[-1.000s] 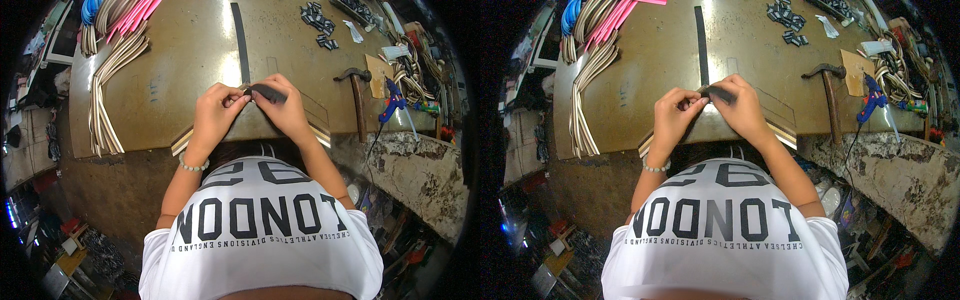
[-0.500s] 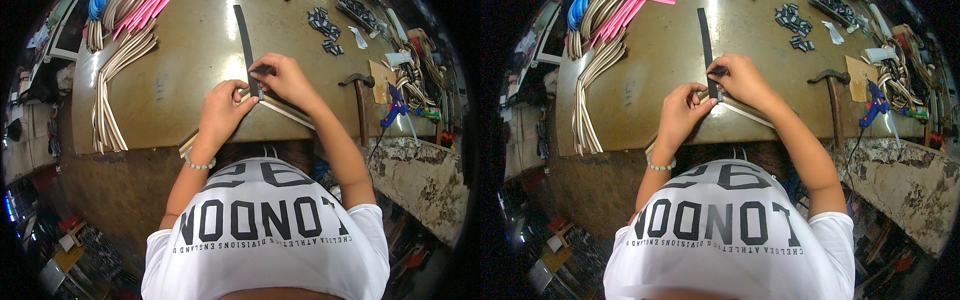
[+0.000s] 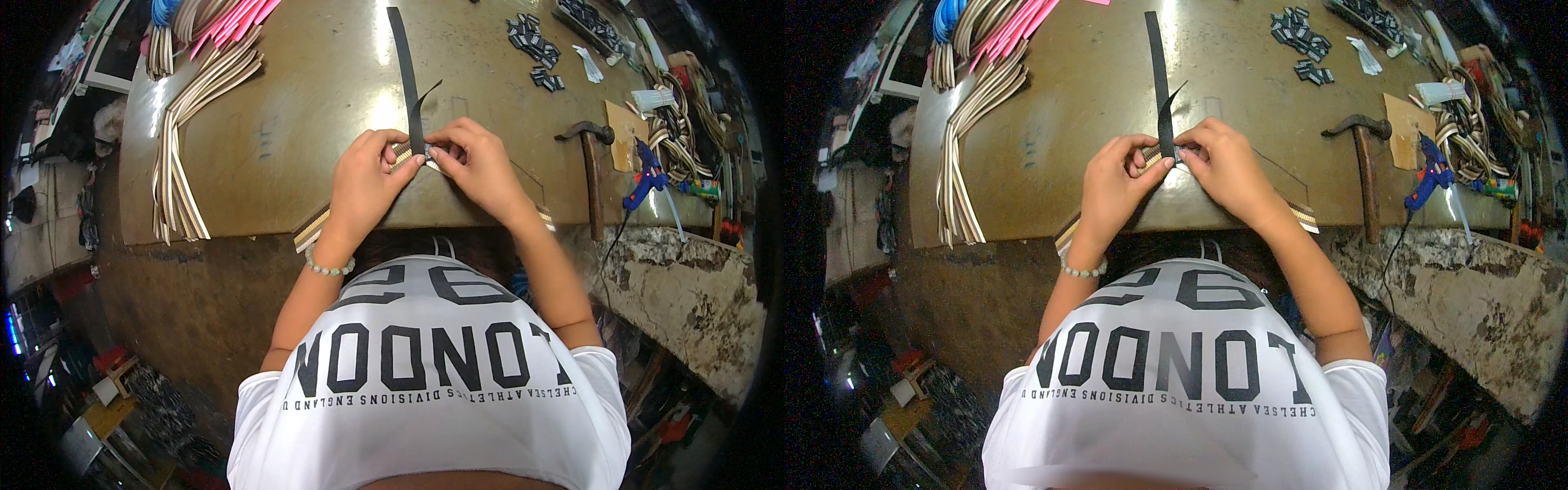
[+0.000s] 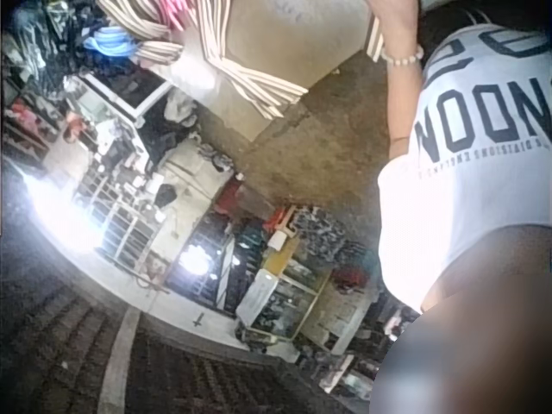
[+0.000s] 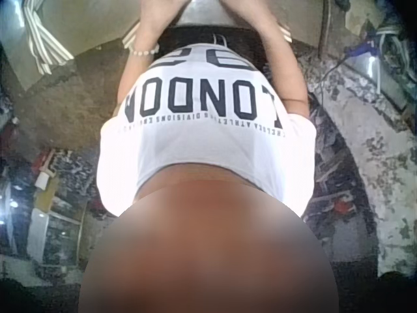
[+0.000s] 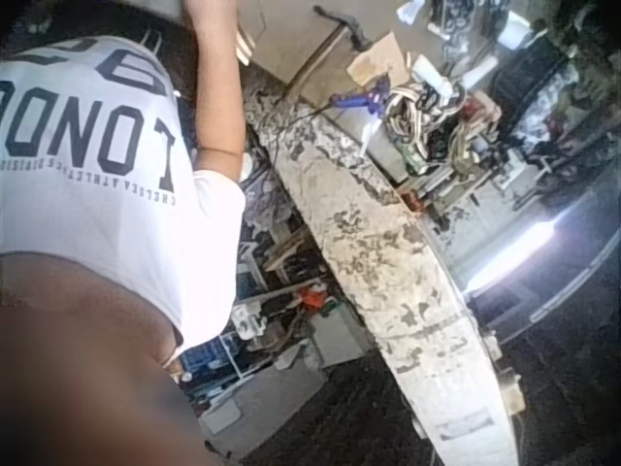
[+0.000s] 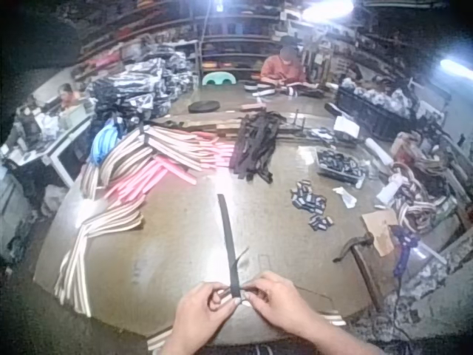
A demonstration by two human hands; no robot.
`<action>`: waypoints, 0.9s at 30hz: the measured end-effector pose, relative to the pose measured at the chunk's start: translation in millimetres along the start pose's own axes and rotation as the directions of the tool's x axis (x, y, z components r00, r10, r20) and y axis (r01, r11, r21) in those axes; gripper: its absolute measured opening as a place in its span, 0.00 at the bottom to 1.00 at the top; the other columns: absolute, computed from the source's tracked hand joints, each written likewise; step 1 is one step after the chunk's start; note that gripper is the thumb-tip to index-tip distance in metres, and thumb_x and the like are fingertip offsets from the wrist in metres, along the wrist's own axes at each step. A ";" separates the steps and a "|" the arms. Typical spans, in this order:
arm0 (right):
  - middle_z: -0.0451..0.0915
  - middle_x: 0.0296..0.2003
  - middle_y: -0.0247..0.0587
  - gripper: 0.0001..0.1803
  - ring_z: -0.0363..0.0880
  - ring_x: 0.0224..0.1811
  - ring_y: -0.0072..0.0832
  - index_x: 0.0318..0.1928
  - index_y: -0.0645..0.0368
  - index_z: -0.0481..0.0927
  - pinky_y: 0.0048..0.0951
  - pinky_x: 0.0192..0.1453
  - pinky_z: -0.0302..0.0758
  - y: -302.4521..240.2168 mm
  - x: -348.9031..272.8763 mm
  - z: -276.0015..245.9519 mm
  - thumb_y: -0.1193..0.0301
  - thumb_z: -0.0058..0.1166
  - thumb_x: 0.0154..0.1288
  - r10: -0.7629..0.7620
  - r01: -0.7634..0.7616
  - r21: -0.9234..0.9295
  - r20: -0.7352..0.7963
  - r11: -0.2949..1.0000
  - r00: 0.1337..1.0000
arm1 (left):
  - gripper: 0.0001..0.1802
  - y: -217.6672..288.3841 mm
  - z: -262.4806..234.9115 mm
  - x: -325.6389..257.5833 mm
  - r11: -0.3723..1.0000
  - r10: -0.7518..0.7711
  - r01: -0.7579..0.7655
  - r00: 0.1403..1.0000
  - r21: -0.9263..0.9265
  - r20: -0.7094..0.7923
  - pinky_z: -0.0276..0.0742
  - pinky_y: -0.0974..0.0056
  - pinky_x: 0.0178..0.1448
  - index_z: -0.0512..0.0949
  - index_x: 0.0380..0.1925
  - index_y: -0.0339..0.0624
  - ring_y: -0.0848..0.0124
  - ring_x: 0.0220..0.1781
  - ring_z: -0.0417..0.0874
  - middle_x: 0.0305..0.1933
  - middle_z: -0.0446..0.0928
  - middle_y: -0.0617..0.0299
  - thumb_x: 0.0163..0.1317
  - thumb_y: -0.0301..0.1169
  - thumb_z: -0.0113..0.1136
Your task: The person assembles a strap by applying hot glue to a black strip and attaching beige ribbed pieces and small white rectangular pieces. They repeatedly pick up the glue gun, apply glue, and press components onto the strip, then place the assembled piece aside.
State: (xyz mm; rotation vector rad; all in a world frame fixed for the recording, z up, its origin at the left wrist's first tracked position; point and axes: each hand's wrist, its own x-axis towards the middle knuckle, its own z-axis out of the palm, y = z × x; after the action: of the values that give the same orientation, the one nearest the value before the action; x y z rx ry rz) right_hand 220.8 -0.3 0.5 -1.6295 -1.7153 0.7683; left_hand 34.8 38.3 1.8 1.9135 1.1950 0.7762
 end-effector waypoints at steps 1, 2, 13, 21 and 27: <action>0.78 0.38 0.38 0.15 0.76 0.30 0.21 0.49 0.63 0.83 0.23 0.35 0.74 1.7 4.0 -2.1 0.73 0.64 0.62 -0.005 0.005 -0.024 0.018 1.000 1.000 | 0.16 -0.4 0.1 0.1 1.000 0.007 -0.007 1.000 0.000 -0.005 0.72 0.64 0.33 0.82 0.39 0.39 0.69 0.25 0.72 0.26 0.72 0.61 0.52 0.32 0.74; 0.78 0.40 0.38 0.17 0.76 0.31 0.21 0.51 0.63 0.82 0.22 0.35 0.74 2.9 9.3 -3.9 0.72 0.65 0.62 0.057 -0.060 0.060 0.045 0.996 0.997 | 0.16 -0.7 0.3 0.0 1.000 0.011 -0.011 1.000 0.000 -0.006 0.72 0.64 0.33 0.82 0.39 0.39 0.69 0.25 0.72 0.26 0.72 0.61 0.52 0.32 0.74; 0.81 0.33 0.35 0.12 0.76 0.31 0.18 0.45 0.61 0.83 0.23 0.31 0.75 12.4 98.6 -32.2 0.71 0.64 0.63 0.036 -0.141 0.246 0.387 0.959 0.921 | 0.16 0.3 -1.1 2.2 0.999 -0.046 0.046 0.998 -0.005 0.032 0.74 0.60 0.36 0.81 0.39 0.38 0.65 0.28 0.75 0.28 0.74 0.59 0.51 0.32 0.73; 0.83 0.33 0.41 0.10 0.77 0.33 0.30 0.43 0.61 0.84 0.32 0.40 0.75 17.0 99.4 -14.5 0.72 0.63 0.62 -0.210 0.217 -0.016 0.193 0.976 0.958 | 0.15 2.8 -0.3 0.9 0.999 -0.028 0.027 0.999 0.017 0.044 0.74 0.58 0.38 0.81 0.41 0.39 0.61 0.30 0.75 0.29 0.73 0.57 0.55 0.32 0.71; 0.82 0.44 0.42 0.14 0.78 0.34 0.33 0.50 0.58 0.81 0.33 0.41 0.77 3.5 79.8 -18.7 0.72 0.61 0.64 -0.305 0.296 -0.098 -0.104 0.950 0.947 | 0.17 3.0 0.5 -2.3 0.987 0.091 -0.098 0.994 0.127 0.066 0.73 0.57 0.40 0.83 0.49 0.43 0.58 0.33 0.76 0.29 0.72 0.55 0.59 0.32 0.66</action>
State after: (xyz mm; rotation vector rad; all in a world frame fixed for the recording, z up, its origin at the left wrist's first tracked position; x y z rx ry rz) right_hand 235.7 79.2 13.9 -1.3880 -1.8721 0.4517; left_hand 35.8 35.1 3.8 2.0989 1.1499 0.6995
